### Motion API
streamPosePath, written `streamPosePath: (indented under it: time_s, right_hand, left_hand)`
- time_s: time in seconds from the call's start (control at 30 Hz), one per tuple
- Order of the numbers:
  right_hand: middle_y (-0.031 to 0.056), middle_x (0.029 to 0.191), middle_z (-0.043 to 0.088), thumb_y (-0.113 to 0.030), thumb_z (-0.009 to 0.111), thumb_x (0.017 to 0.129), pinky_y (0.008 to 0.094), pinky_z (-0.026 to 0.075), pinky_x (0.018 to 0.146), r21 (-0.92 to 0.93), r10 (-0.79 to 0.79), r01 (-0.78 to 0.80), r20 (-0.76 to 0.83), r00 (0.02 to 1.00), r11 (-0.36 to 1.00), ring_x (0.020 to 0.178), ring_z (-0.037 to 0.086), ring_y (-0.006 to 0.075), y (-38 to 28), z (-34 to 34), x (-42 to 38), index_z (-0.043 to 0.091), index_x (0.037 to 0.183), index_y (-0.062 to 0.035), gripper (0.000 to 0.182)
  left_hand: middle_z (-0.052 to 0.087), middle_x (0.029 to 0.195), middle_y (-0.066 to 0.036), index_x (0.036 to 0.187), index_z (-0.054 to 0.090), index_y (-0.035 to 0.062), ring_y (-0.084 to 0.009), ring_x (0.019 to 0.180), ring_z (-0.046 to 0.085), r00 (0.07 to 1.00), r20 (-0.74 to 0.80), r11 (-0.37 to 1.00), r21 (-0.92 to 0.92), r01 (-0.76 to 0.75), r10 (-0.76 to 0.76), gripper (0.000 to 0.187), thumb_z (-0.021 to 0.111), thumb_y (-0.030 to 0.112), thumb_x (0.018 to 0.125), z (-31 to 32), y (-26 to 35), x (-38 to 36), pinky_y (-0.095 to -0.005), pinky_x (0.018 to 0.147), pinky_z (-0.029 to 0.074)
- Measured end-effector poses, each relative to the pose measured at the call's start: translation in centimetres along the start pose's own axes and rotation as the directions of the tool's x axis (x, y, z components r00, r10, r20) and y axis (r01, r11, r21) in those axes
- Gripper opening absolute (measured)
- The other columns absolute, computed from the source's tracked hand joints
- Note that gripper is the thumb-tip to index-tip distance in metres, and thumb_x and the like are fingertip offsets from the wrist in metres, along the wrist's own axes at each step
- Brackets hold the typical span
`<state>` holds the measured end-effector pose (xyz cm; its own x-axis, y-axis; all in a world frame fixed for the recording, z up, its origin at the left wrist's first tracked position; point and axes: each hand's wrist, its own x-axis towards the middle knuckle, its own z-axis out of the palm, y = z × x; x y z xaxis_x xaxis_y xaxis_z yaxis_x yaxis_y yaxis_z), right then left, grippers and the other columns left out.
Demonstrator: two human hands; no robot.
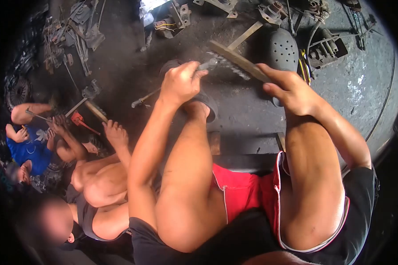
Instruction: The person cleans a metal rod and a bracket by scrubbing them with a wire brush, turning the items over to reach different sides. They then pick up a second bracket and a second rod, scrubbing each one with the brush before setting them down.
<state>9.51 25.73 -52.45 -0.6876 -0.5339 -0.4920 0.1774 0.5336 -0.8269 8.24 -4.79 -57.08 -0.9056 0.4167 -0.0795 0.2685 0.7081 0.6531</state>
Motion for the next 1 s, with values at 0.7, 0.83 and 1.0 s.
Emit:
streamPosePath:
  time_s: [0.7,0.83,1.0]
  right_hand:
    - [0.0291,0.097,0.064,-0.017,0.054,0.092,0.0517,0.046,0.083,-0.213,0.005,-0.037,-0.148,0.989,0.976,0.1,0.058,0.0472,-0.7,0.3,5.3,0.053,0.115,0.0009,0.029]
    - [0.0305,0.1,0.063,-0.018,0.054,0.092,0.0502,0.046,0.085,-0.169,0.024,-0.05,-0.155,0.988,0.984,0.103,0.057,0.0474,-1.6,0.8,5.4,0.052,0.12,0.0023,0.034]
    - [0.0303,0.099,0.063,-0.016,0.053,0.092,0.05,0.045,0.085,-0.172,-0.008,-0.026,-0.195,0.981,0.985,0.101,0.058,0.0476,-0.6,1.2,3.9,0.05,0.124,0.0019,0.037]
  left_hand:
    - [0.057,0.069,-0.026,0.085,0.067,0.0008,-0.0424,0.064,0.058,0.95,-0.028,0.94,-0.157,0.303,-0.311,0.019,0.067,0.02,0.086,2.8,3.1,1.8,-0.0415,0.059,0.047]
    - [0.057,0.068,-0.025,0.083,0.067,-0.0001,-0.0426,0.063,0.057,0.904,-0.023,0.898,-0.126,0.421,-0.427,0.019,0.066,0.019,0.087,1.5,2.7,2.8,-0.041,0.058,0.046]
    - [0.061,0.073,-0.026,0.081,0.067,-0.0004,-0.0457,0.074,0.062,0.91,0.028,0.896,-0.161,0.413,-0.414,0.017,0.065,0.016,0.085,3.1,3.3,1.7,-0.0489,0.063,0.049]
